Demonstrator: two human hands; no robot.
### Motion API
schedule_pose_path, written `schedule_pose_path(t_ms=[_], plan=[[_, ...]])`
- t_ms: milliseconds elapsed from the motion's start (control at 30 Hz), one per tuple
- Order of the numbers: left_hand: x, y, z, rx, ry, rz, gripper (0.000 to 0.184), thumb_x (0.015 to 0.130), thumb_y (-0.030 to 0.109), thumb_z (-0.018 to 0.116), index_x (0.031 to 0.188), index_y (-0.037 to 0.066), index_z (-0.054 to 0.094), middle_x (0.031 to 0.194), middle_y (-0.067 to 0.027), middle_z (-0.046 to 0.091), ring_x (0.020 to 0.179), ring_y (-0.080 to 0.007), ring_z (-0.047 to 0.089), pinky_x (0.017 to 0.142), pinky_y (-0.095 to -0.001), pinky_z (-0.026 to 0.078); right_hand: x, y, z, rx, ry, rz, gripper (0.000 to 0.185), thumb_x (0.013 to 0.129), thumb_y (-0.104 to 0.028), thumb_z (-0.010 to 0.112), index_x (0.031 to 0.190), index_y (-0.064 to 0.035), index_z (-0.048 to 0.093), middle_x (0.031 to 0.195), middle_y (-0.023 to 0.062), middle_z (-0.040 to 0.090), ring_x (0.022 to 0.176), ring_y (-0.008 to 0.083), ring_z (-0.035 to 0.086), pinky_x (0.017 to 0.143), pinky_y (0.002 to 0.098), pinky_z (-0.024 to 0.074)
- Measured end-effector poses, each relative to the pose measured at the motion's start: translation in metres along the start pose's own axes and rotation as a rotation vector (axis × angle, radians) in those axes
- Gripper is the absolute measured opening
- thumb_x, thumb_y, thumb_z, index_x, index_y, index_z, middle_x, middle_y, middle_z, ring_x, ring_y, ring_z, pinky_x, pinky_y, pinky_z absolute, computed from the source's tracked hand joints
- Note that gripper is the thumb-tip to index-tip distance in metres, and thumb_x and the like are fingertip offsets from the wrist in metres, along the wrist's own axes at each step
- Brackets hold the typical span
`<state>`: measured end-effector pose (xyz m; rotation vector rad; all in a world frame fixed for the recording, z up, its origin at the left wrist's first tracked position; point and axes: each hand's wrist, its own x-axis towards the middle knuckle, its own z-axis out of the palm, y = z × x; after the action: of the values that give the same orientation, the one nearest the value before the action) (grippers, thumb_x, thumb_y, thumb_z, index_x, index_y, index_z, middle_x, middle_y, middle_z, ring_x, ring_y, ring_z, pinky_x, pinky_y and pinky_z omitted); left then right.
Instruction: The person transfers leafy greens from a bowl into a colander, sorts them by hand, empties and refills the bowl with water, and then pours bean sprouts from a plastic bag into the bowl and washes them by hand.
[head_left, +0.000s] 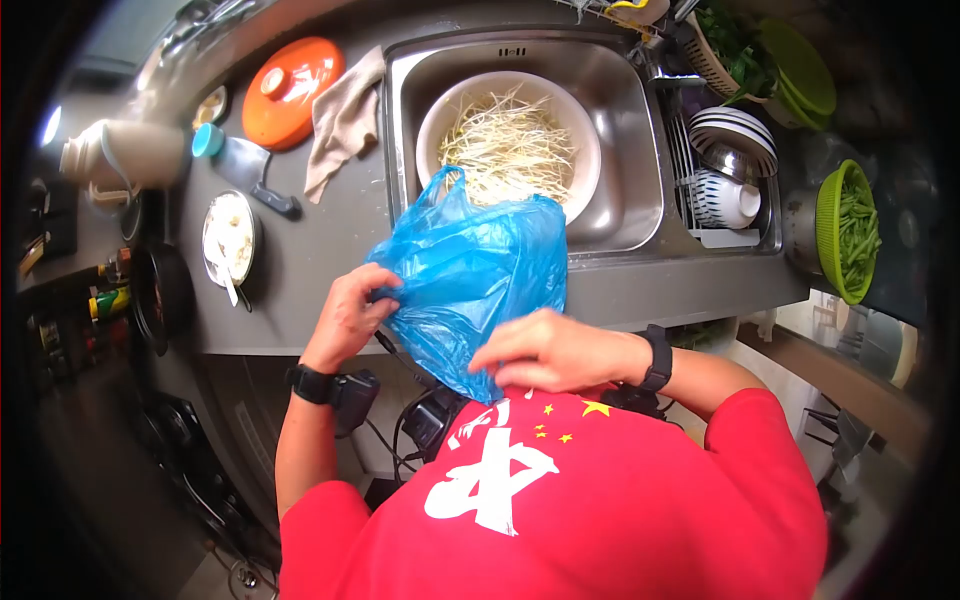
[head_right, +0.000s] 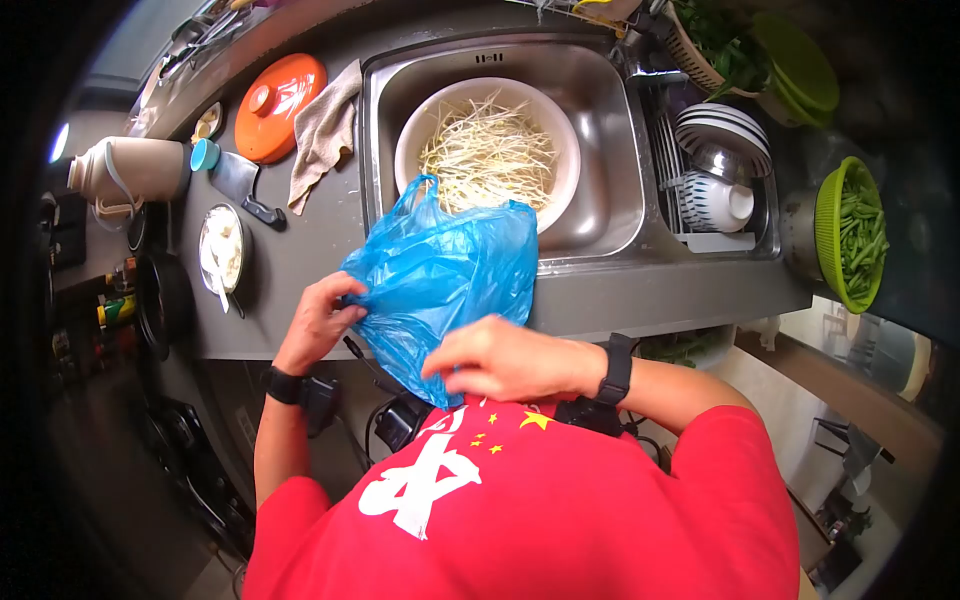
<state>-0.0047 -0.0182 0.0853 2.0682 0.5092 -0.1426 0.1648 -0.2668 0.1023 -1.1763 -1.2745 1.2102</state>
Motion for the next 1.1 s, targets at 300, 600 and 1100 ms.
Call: schedule_pose_path(t_ms=[300,600,1100], plan=[[-0.036,0.013,-0.027,-0.167,0.147,0.234,0.025,0.064,-0.020,0.060,0.077,0.002,0.063,0.087,-0.0041,0.057,0.092,-0.0225,0.059,0.079,-0.0323,0.047,-0.007,0.059,-0.044,-0.265,0.796,0.296,0.057,0.083,-0.007,0.074,0.134,-0.0009,0.049,0.114,0.0111,0.062,0.077,0.0130,0.057,0.075,0.0269,0.0506],[-0.044,0.009,-0.040,-0.145,0.536,0.299,0.025,0.069,-0.020,0.062,0.078,0.003,0.067,0.091,-0.0034,0.058,0.107,-0.0241,0.058,0.095,-0.0340,0.043,-0.019,0.031,-0.048,-0.358,1.013,0.015,0.033,0.070,0.011,0.069,0.099,-0.0029,0.063,0.104,0.0078,0.057,0.089,0.0154,0.058,0.074,0.0267,0.0501],[-0.045,-0.007,-0.058,-0.238,0.203,0.041,0.028,0.071,-0.020,0.058,0.085,0.002,0.069,0.100,-0.0052,0.059,0.115,-0.0242,0.056,0.100,-0.0347,0.042,-0.049,0.033,-0.021,-0.684,0.777,-0.112,0.026,0.066,0.015,0.061,0.085,-0.0018,0.059,0.119,0.0172,0.060,0.104,0.0330,0.062,0.087,0.0384,0.0508]])
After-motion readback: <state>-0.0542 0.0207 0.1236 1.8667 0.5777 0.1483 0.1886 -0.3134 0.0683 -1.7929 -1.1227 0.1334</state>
